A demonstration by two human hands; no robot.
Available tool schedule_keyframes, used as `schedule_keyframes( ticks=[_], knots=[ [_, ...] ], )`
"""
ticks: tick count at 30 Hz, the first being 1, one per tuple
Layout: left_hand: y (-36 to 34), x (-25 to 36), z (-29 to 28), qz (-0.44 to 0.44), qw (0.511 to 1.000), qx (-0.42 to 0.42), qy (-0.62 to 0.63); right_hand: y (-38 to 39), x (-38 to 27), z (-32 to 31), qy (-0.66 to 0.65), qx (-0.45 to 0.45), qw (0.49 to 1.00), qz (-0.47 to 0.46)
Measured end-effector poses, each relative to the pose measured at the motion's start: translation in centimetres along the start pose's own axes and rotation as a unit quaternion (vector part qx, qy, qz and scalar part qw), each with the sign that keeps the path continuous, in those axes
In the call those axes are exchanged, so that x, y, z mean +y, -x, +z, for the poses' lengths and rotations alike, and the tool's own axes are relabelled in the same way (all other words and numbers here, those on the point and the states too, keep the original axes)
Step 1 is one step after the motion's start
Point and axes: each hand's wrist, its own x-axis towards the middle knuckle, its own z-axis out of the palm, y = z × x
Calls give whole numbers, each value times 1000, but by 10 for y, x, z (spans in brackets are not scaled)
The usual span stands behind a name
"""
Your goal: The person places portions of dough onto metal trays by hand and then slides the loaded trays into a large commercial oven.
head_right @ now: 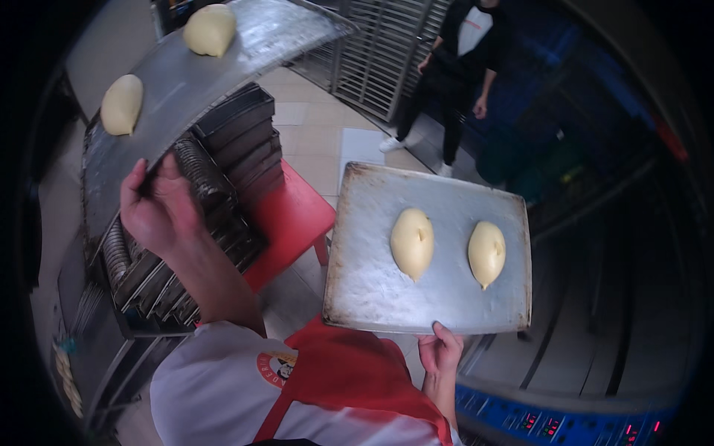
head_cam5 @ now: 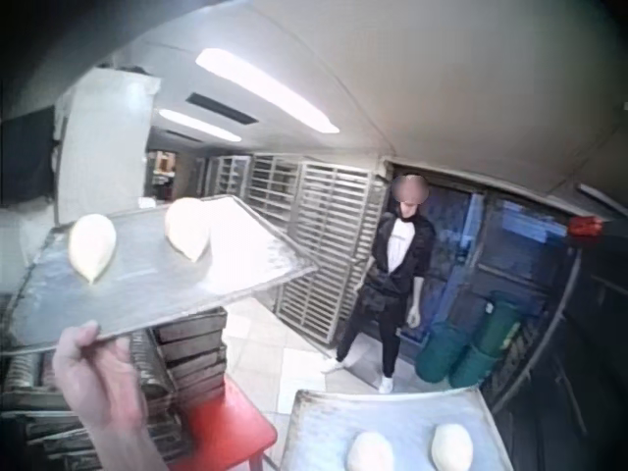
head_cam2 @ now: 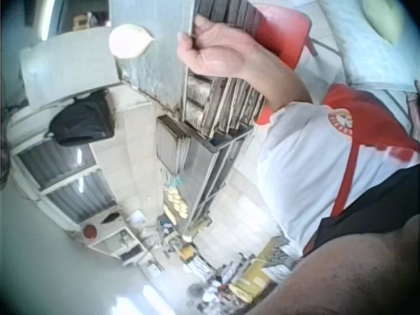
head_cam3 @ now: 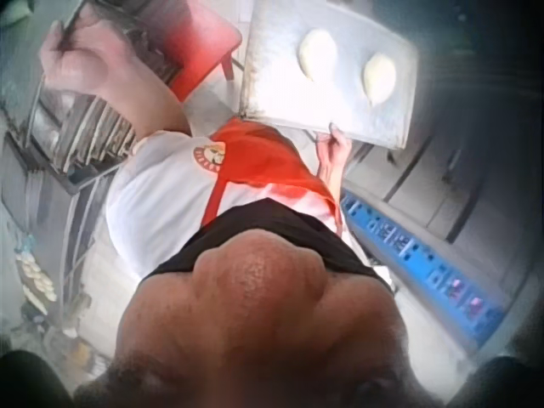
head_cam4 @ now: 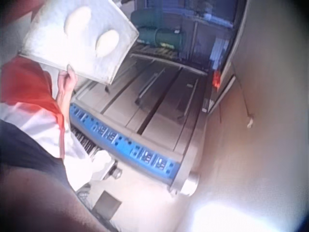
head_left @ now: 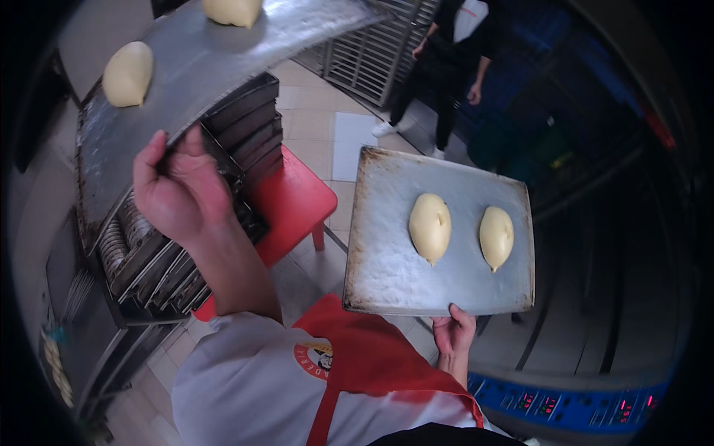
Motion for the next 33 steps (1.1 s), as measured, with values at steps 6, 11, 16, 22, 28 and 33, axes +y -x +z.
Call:
schedule_keyframes(
  ticks=[6, 11, 16, 22, 28, 33],
  knots=[
    [68, 2, 22, 36, 997, -20, -61, -40, 1, -51, -1, -81, 996, 49],
    [189, -42, 81, 93, 993, -50, -58, -102, -55, -132, -2, -185, 977, 109],
    [341, -40, 159, 187, 979, 49, -65, -142, -161, -207, 54, -288, 918, 267],
    [365, -58, 187, 229, 968, 62, -87, -239, -166, -151, 28, -380, 876, 295],
    [408, -71, 167, 199, 969, 113, -93, -235, -162, -168, 9, -376, 886, 269],
    [423, -72, 164, 197, 971, 100, -95, -231, -145, -183, -18, -376, 883, 281]
  ],
)
